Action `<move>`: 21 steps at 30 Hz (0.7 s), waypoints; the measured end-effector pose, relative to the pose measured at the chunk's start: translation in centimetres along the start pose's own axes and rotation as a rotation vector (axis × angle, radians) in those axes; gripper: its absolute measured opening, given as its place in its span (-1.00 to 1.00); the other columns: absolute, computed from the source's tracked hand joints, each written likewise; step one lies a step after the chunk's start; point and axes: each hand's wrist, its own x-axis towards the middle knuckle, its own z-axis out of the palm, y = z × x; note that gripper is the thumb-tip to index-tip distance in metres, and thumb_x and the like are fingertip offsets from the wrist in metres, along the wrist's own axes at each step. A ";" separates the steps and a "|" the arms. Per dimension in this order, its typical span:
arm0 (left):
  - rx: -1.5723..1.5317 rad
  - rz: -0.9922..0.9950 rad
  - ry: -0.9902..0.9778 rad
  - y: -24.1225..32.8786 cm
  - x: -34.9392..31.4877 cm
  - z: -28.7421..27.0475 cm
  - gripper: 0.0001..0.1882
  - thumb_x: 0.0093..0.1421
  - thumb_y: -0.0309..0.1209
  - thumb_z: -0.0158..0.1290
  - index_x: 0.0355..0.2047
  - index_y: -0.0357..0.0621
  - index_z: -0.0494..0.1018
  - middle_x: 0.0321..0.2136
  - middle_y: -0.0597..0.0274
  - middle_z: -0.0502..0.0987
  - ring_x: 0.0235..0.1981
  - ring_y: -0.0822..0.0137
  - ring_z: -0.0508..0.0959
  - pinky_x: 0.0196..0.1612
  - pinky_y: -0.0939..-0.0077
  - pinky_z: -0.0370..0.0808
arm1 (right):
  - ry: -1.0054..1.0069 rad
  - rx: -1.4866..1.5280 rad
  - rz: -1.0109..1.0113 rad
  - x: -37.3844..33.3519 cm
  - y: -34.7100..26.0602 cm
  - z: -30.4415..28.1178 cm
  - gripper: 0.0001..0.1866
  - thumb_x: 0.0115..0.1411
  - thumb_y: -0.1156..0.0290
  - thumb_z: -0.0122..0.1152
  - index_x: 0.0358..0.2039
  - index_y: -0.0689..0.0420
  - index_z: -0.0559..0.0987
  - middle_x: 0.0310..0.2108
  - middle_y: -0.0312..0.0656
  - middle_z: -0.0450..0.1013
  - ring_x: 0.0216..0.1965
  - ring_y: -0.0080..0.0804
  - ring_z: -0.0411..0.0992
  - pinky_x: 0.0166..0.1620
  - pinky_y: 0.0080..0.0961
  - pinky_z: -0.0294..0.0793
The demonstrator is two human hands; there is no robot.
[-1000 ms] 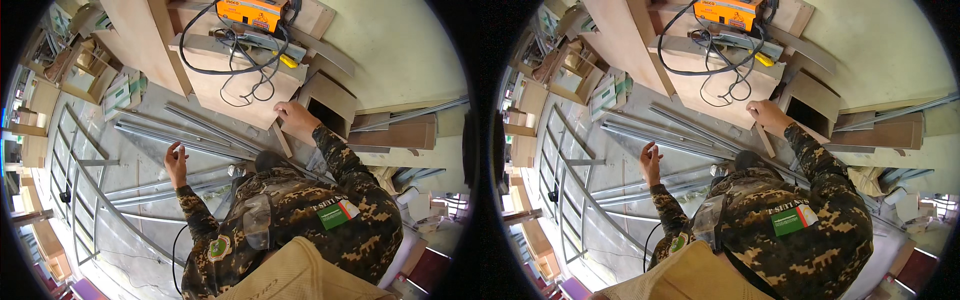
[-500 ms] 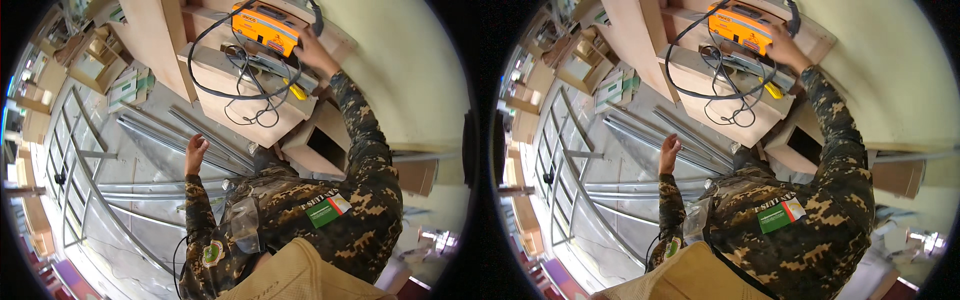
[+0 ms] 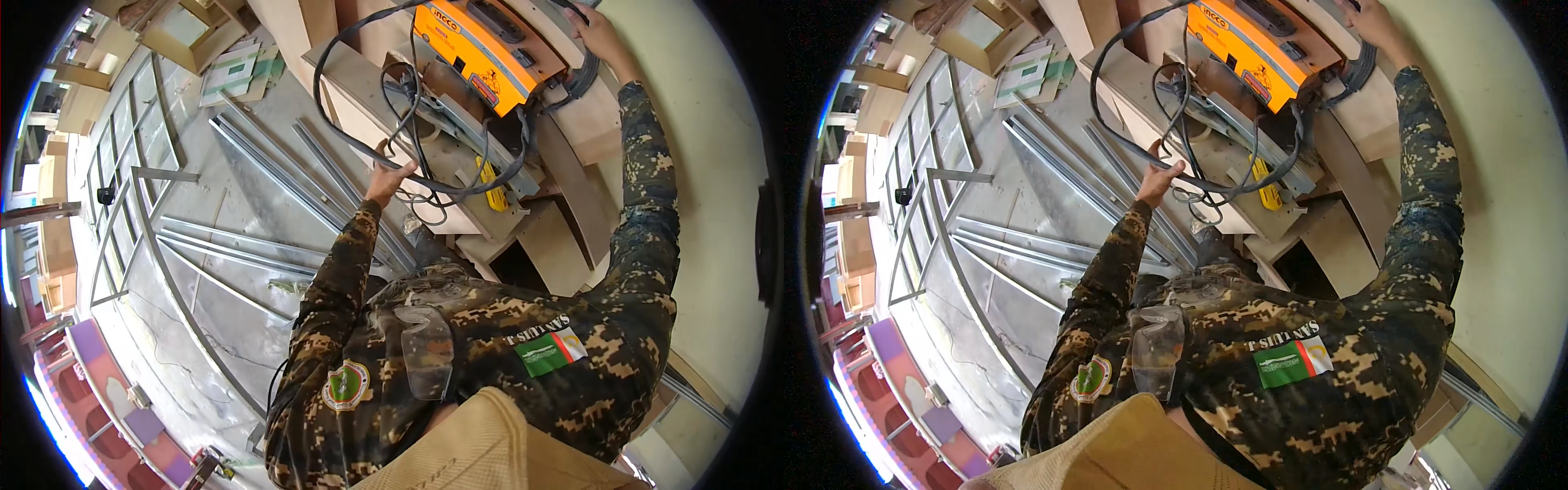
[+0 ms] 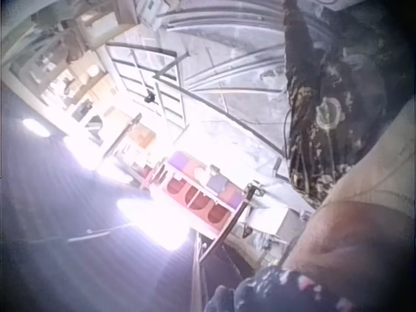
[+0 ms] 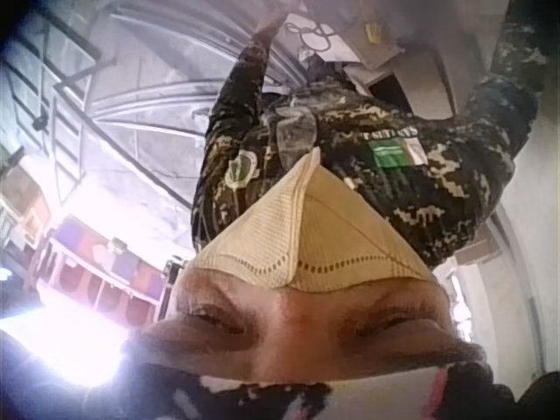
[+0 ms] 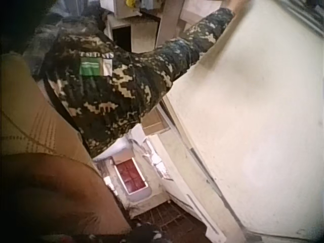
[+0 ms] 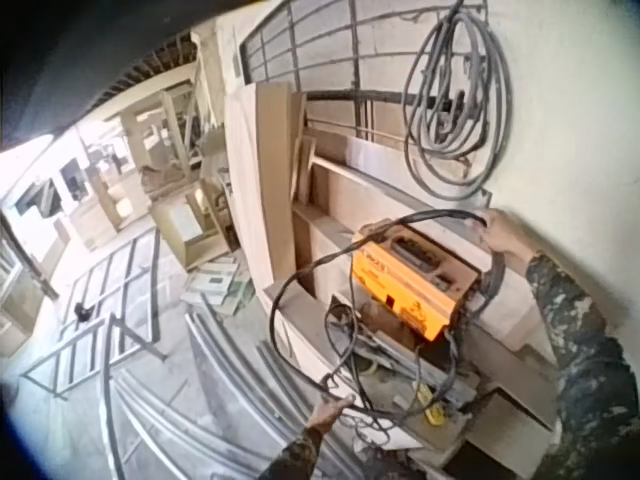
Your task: Measure the dimensions of a metal frame using a measuring tape.
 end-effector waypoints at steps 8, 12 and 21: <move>0.235 -0.168 0.098 1.2 -2.1 1.7 -0.52 -0.01 -0.21 0.31 -0.22 -0.39 0.55 -0.36 0.14 0.62 -0.31 0.35 0.57 -0.18 0.47 0.48 | 0.212 0.173 -0.542 1.3 -11.5 -2.7 -0.69 0.19 0.27 0.28 -0.18 0.25 0.60 -0.35 0.04 0.57 -0.42 -0.21 0.54 -0.28 -0.38 0.50; -0.099 -0.168 0.230 2.1 -3.4 1.0 -0.77 0.05 -0.41 0.14 -0.48 -0.41 0.57 -0.52 0.11 0.62 -0.54 0.34 0.56 -0.44 0.44 0.44 | 0.185 0.212 -0.759 0.9 -16.5 -5.5 -0.73 0.18 0.34 0.27 -0.19 0.26 0.62 -0.46 -0.02 0.55 -0.51 -0.29 0.51 -0.32 -0.43 0.49; -0.761 0.023 -0.104 8.7 -5.1 -3.5 -0.81 0.13 -0.40 0.03 -0.32 -0.29 0.41 -0.41 0.18 0.42 -0.32 0.26 0.41 -0.10 0.36 0.38 | -0.388 0.505 -0.373 -1.1 -18.9 -8.3 -0.65 0.28 0.41 0.08 0.02 0.30 0.54 -0.49 -0.20 0.55 -0.56 -0.61 0.47 -0.48 -0.65 0.46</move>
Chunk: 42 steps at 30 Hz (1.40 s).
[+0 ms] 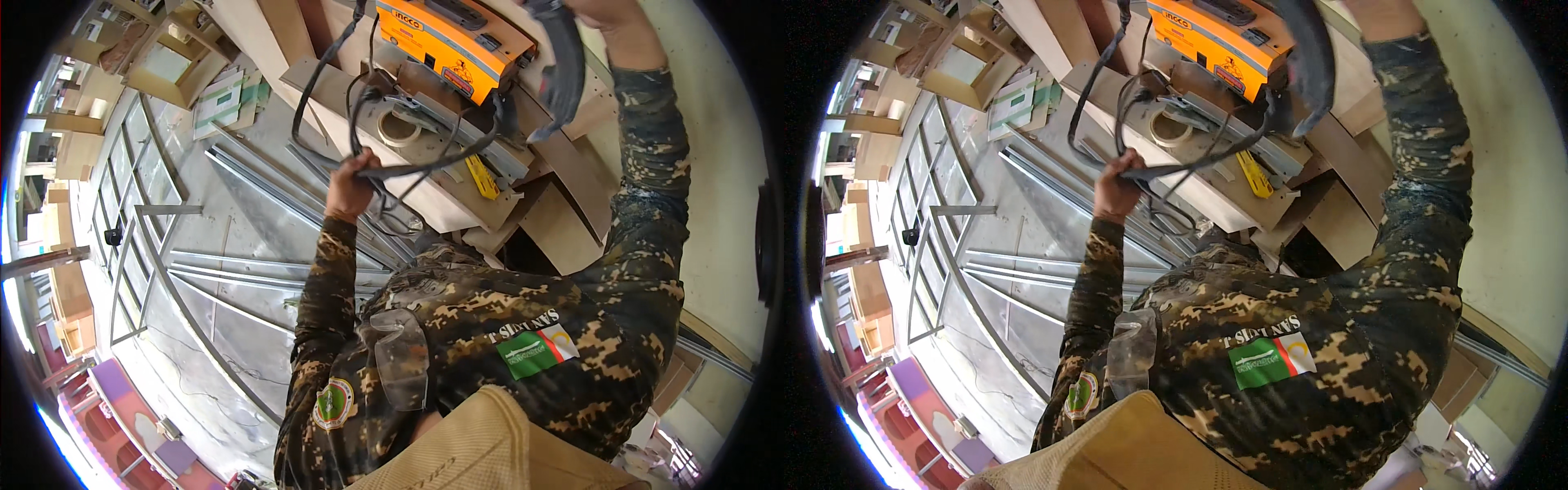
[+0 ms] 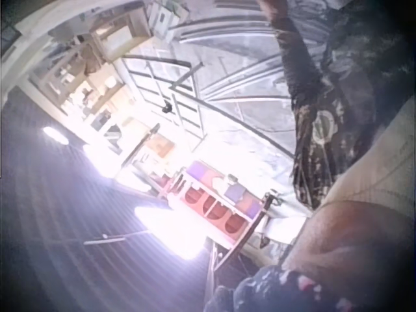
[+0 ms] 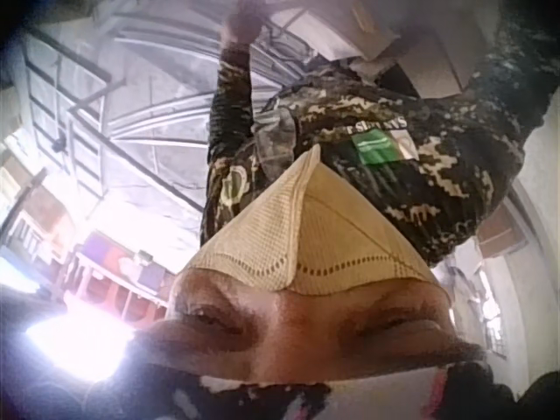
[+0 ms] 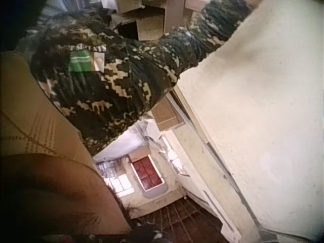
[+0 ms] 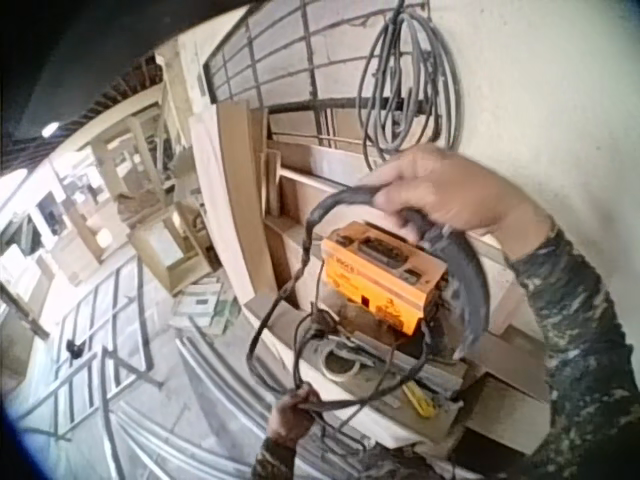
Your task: Measure the dimensions of a metal frame using a measuring tape.
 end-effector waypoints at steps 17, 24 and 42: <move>-0.159 -0.027 0.203 7.9 -1.3 10.1 -0.78 0.25 -0.45 0.00 -0.54 -0.09 0.28 -0.65 0.39 0.26 -0.62 0.41 0.36 -0.15 0.27 0.51 | 0.120 -0.287 -0.238 5.1 9.7 18.3 -0.76 0.16 0.27 0.16 -0.37 0.20 0.61 -0.48 0.00 0.54 -0.45 -0.10 0.53 -0.34 -0.28 0.50; -0.141 -0.112 0.128 7.8 -2.0 11.9 -0.84 0.20 -0.53 -0.02 -0.50 -0.09 0.27 -0.65 0.44 0.23 -0.64 0.48 0.29 -0.15 0.40 0.40 | 0.499 -0.785 -0.239 5.0 24.1 20.6 -0.64 0.17 0.21 0.18 -0.24 0.30 0.56 -0.43 0.09 0.53 -0.38 0.09 0.52 -0.22 -0.10 0.54; -0.198 -0.091 -0.497 16.8 -1.8 21.9 -0.94 0.21 -0.57 -0.10 -0.34 -0.31 0.36 -0.58 0.43 0.26 -0.59 0.51 0.31 -0.15 0.47 0.37 | 0.023 0.553 0.193 -0.6 13.4 3.2 -0.74 0.26 0.30 0.14 -0.51 0.18 0.53 -0.65 -0.34 0.38 -0.69 -0.69 0.24 -0.57 -0.64 0.28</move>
